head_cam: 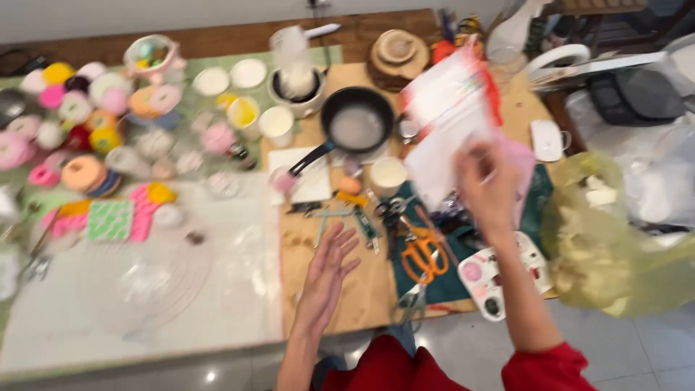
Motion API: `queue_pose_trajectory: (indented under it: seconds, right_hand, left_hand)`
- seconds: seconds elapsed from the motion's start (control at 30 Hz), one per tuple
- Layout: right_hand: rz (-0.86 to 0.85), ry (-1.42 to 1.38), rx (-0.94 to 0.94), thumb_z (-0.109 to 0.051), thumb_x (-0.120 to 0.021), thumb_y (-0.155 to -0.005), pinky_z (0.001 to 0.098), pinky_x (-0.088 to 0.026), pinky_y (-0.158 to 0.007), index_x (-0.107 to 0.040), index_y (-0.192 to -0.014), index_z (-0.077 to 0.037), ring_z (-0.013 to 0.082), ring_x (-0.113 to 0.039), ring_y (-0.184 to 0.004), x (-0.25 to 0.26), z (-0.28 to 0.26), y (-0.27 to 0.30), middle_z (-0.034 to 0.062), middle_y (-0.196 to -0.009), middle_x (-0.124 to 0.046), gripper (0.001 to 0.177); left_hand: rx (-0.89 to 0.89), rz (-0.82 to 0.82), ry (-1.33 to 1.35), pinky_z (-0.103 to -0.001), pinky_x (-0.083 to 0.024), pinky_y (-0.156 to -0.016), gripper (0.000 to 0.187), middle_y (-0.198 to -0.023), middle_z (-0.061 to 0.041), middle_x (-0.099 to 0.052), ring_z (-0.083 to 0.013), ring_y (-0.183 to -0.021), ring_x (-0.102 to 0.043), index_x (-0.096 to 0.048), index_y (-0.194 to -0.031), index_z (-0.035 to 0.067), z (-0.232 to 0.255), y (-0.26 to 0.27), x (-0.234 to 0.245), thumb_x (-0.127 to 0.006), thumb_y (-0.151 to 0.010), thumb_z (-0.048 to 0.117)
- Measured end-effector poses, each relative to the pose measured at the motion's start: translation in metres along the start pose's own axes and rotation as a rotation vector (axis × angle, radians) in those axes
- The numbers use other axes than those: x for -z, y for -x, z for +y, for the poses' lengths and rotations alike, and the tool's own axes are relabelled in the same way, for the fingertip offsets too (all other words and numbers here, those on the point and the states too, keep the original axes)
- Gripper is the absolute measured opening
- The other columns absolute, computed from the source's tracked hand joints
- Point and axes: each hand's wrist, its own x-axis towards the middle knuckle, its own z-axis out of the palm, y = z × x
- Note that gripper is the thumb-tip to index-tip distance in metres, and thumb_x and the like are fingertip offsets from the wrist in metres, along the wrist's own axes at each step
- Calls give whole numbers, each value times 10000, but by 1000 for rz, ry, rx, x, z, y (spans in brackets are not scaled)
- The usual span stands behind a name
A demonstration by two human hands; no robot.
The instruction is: Cleaning a silicone work mat and organizing candle-making supplies on a workbench.
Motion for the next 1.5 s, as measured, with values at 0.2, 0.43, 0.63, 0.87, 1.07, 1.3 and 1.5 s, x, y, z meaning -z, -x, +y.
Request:
queue_pose_trajectory:
  seconds: [0.2, 0.43, 0.63, 0.87, 1.07, 1.3, 1.5]
  right_hand:
    - [-699, -338, -136, -115, -749, -910, 268, -472, -624, -718, -1183, -20, 88, -572, -686, -104, -74, 221, 42, -731, -642, 291]
    - [-1025, 53, 8, -145, -639, -967, 332, -563, -691, -759, -1229, -83, 153, -705, -685, -179, -93, 284, 116, -855, -748, 295]
    - [-1248, -331, -266, -144, -546, -1008, 291, -551, -676, -721, -1235, 7, 155, -767, -707, -232, -67, 266, 117, -793, -797, 323]
    - [-1203, -439, -434, -117, -594, -999, 260, -534, -648, -721, -1237, 59, 157, -748, -707, -289, -43, 265, 132, -829, -787, 322]
    - [-1348, -362, -413, -137, -539, -993, 254, -535, -563, -666, -1254, 26, 174, -782, -674, -306, -92, 250, 76, -836, -753, 332]
    - [-1130, 332, 113, -202, -707, -865, 324, -556, -625, -824, -1112, -199, 226, -723, -607, -324, -133, 275, 133, -675, -739, 273]
    - [-814, 275, -157, -212, -709, -855, 371, -548, -596, -793, -1060, -182, 264, -713, -538, -330, -199, 318, 119, -653, -718, 224]
  left_hand:
    - [-102, 65, 265, -387, -485, -1039, 659, -1387, -35, -571, -149, -1246, -590, -399, -1518, 121, -35, 79, 110, -616, -986, 444]
    - [-79, 332, 358, -324, -516, -965, 510, -1262, -28, -673, -135, -1123, -648, -511, -1425, 101, -39, 149, 166, -597, -1006, 379]
    - [-136, 457, 297, -271, -515, -877, 384, -1116, 5, -671, -84, -993, -627, -610, -1321, 102, 8, 141, 181, -583, -1023, 343]
    - [-248, 543, 91, -237, -431, -768, 353, -954, 22, -598, -63, -859, -503, -670, -1228, 28, -17, 104, 221, -545, -1097, 331]
    - [-292, 579, 37, -226, -456, -783, 352, -951, 26, -638, -62, -873, -533, -681, -1222, 22, 14, 101, 249, -548, -1069, 310]
    - [-158, 429, 118, -241, -511, -824, 337, -1067, 4, -708, -65, -942, -615, -664, -1287, 19, 30, 91, 303, -559, -1054, 239]
    - [-75, 309, 126, -266, -529, -814, 355, -1097, -35, -710, -94, -949, -640, -638, -1337, 23, 69, 92, 322, -545, -1060, 223]
